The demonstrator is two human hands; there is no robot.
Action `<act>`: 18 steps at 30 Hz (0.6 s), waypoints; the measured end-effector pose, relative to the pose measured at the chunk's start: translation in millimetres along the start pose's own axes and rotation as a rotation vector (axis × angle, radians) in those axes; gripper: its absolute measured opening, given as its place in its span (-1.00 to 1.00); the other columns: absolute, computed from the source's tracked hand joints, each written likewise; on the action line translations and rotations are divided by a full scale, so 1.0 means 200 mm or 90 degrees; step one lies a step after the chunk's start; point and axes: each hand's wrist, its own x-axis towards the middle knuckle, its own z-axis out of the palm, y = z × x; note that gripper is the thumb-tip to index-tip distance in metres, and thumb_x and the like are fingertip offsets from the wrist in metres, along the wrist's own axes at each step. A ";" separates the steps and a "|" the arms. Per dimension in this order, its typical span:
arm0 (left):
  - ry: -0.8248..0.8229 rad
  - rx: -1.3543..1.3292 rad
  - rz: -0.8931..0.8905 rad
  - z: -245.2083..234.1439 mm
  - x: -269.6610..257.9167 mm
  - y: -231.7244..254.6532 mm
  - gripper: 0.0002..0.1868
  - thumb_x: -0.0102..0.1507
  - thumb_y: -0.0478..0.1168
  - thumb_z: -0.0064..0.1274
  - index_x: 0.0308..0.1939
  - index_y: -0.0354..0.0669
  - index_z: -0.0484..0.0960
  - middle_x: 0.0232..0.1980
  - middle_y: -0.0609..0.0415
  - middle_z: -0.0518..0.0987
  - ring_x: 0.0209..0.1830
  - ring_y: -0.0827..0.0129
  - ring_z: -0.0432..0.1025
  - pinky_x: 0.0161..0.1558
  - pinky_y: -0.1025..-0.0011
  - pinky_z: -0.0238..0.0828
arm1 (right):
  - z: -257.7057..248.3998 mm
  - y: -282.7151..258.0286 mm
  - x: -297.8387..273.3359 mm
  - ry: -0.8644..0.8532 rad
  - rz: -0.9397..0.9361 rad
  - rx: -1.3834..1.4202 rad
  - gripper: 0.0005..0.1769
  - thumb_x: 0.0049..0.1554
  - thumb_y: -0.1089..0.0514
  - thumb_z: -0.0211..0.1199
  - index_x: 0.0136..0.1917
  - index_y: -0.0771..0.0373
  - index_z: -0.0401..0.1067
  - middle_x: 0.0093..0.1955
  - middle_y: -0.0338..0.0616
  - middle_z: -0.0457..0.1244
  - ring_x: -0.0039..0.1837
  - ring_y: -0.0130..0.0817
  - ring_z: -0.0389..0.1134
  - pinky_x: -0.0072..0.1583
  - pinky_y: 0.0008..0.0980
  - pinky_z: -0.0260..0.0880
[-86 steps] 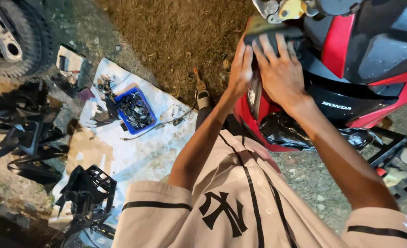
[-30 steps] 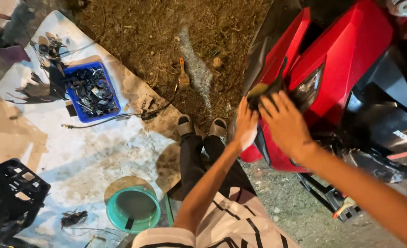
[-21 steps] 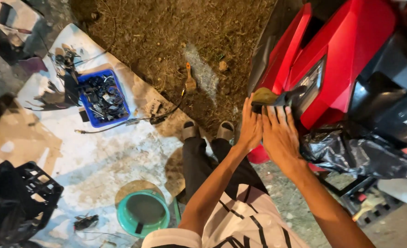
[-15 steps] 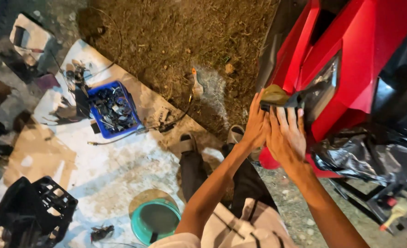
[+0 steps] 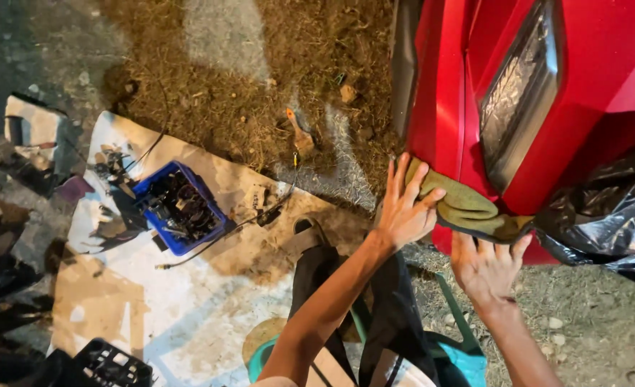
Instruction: The person cleans a red motorcycle by wiping the rear tire and body panels with a cloth. They spray a cleaning solution onto the footrest area and scrub it with a brush, then wipe the front fairing and handlebars with the cloth.
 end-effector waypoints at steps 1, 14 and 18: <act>0.003 -0.001 0.000 -0.01 0.04 -0.02 -0.25 0.16 -0.28 0.15 0.40 0.21 0.26 0.67 -0.06 -0.04 0.70 -0.34 -0.16 0.66 -0.35 -0.24 | 0.01 0.00 0.03 0.002 -0.002 -0.003 -0.70 0.24 -0.02 0.30 0.22 0.01 0.61 0.18 -0.19 0.38 0.29 -0.04 0.33 0.52 0.31 0.08; -0.006 -0.554 -0.203 0.07 1.12 -0.66 -0.28 0.55 0.25 -0.41 0.66 -0.07 0.01 0.73 -0.09 0.00 0.74 0.13 -0.15 0.70 0.11 -0.21 | -0.54 -0.19 1.29 0.089 -0.099 -0.139 -0.46 0.42 0.01 0.04 0.55 0.33 0.28 0.56 -0.02 0.14 0.64 -0.15 0.03 0.62 0.22 -0.34; -0.055 -0.595 -0.230 0.15 1.27 -0.85 -0.25 0.50 0.21 -0.38 0.65 -0.15 0.02 0.68 -0.14 0.03 0.72 0.09 -0.09 0.66 0.13 -0.10 | -0.33 -0.22 1.50 0.022 -0.023 -0.438 -0.43 0.35 0.09 -0.10 0.55 0.36 0.11 0.50 -0.06 0.13 0.63 -0.27 0.00 0.65 0.08 -0.48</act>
